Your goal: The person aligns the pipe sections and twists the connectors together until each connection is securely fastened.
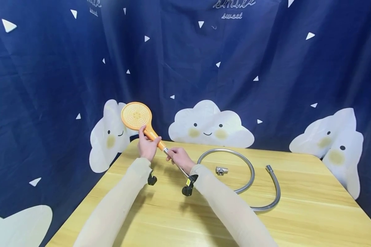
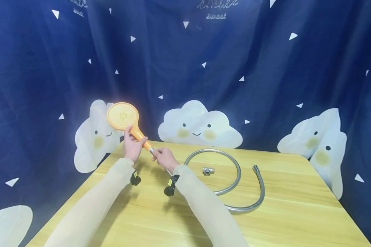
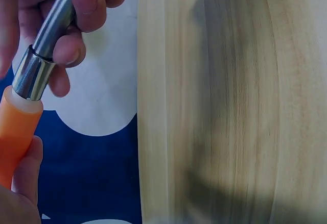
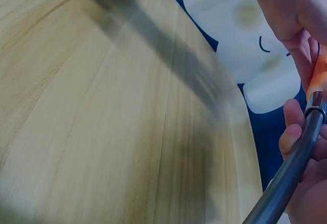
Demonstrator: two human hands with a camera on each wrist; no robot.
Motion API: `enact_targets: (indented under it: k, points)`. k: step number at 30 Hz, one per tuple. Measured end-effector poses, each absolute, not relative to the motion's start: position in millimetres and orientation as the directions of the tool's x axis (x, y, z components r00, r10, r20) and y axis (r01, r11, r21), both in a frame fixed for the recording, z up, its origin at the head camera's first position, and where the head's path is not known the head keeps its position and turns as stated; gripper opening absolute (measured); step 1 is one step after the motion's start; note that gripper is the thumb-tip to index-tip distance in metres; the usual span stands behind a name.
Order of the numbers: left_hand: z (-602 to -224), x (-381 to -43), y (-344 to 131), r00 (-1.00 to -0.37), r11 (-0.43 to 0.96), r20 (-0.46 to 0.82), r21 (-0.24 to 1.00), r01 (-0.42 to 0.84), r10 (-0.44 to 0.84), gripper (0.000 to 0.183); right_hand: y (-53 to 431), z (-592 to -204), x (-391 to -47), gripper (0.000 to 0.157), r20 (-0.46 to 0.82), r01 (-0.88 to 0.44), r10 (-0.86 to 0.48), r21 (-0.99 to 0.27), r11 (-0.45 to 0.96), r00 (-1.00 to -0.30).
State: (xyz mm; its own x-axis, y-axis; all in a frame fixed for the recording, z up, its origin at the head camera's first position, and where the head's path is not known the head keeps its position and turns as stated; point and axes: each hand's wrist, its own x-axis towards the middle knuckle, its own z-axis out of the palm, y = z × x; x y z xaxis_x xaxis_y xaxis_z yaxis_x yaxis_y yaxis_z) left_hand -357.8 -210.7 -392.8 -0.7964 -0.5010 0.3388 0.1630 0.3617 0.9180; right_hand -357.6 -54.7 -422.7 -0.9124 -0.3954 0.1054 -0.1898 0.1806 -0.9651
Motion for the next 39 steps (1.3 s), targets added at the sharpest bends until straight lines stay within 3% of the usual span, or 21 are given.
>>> enact_targets:
  k: [9,15,21,29,34,39]
  points:
    - [-390.9,-360.6,-207.2,-0.803,0.359,0.339,0.918,0.168,-0.490,0.083,-52.3,-422.2,-360.1,0.015,0.083,-0.146,-0.387,-0.980,0.137,-0.918]
    - [-391.9,-358.9,-207.8,-0.798,0.349,0.335,0.922,0.168,-0.501,0.082,-53.6,-423.6,-360.7,0.022,0.061,-0.129,-0.397,-0.981,0.146,-0.916]
    - [-392.6,-357.2,-207.9,-0.796,0.356,0.339,0.919,0.168,-0.502,0.082,-54.0,-422.4,-359.1,0.012,0.068,-0.133,-0.395,-0.981,0.140,-0.916]
    - [-396.1,-355.3,-209.7,-0.793,0.341,0.338,0.923,0.175,-0.507,0.081,-54.0,-421.3,-358.1,0.023,0.075,-0.167,-0.436,-0.970,0.176,-0.897]
    - [-395.9,-356.6,-210.7,-0.782,0.363,0.350,0.916,0.170,-0.517,0.081,-55.1,-421.5,-358.9,0.013,0.071,-0.151,-0.428,-0.976,0.157,-0.901]
    - [-395.2,-357.0,-211.7,-0.777,0.362,0.352,0.916,0.172,-0.522,0.081,-56.6,-421.7,-359.2,0.018,0.077,-0.158,-0.419,-0.974,0.161,-0.905]
